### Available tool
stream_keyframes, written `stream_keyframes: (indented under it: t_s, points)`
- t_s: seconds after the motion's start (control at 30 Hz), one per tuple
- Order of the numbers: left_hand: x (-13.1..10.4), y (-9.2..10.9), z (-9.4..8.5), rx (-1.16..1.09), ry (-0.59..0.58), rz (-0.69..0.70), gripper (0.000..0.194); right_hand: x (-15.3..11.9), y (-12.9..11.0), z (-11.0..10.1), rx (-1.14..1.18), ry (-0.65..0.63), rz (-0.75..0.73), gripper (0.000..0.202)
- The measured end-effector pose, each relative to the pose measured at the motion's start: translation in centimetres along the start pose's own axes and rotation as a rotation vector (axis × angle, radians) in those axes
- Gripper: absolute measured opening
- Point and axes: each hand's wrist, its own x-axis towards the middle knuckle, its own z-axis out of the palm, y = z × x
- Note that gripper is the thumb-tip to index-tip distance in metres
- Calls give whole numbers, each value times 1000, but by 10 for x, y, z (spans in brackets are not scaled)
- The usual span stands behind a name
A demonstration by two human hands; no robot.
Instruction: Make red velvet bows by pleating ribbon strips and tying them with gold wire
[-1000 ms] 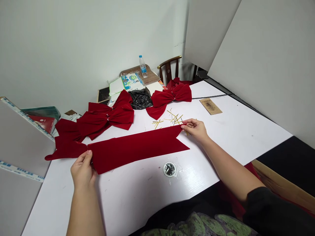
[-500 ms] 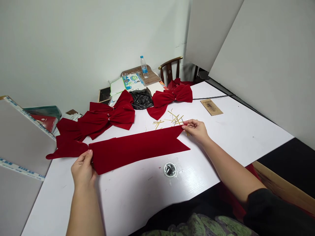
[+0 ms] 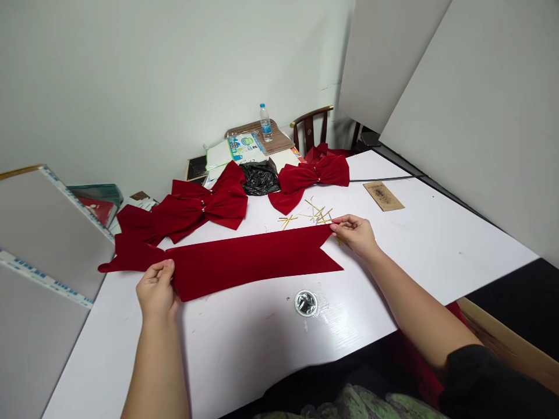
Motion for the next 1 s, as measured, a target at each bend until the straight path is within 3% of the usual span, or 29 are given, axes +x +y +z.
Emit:
stream_keyframes:
  t_s: [0.17, 0.23, 0.27, 0.33, 0.43, 0.53, 0.67, 0.8, 1.0]
  points:
    - [-15, 21, 9, 69, -23, 269, 24, -5, -13, -11, -115, 11, -57, 61]
    - [-33, 42, 20, 226, -173, 439, 19, -16, -32, -6, -290, 22, -229, 58]
    - [-44, 55, 27, 302, -253, 517, 17, -24, -45, 2, -389, 25, -379, 57]
    - [-68, 79, 45, 402, -413, 668, 12, -43, -74, 24, -450, -90, -655, 52]
    - [-100, 105, 70, 491, -673, 884, 12, -71, -116, 66, -428, -306, -876, 45]
    - [-120, 116, 86, 505, -808, 1141, 11, -83, -140, 96, -492, -364, -1168, 37]
    - [-133, 121, 95, 492, -836, 1326, 11, -79, -148, 103, -596, -359, -1327, 15]
    - [-139, 129, 94, 515, -791, 1414, 10, -78, -160, 92, -653, -359, -1405, 14]
    - [-137, 150, 77, 666, -660, 1727, 15, -85, -196, 71, -603, -332, -1422, 12]
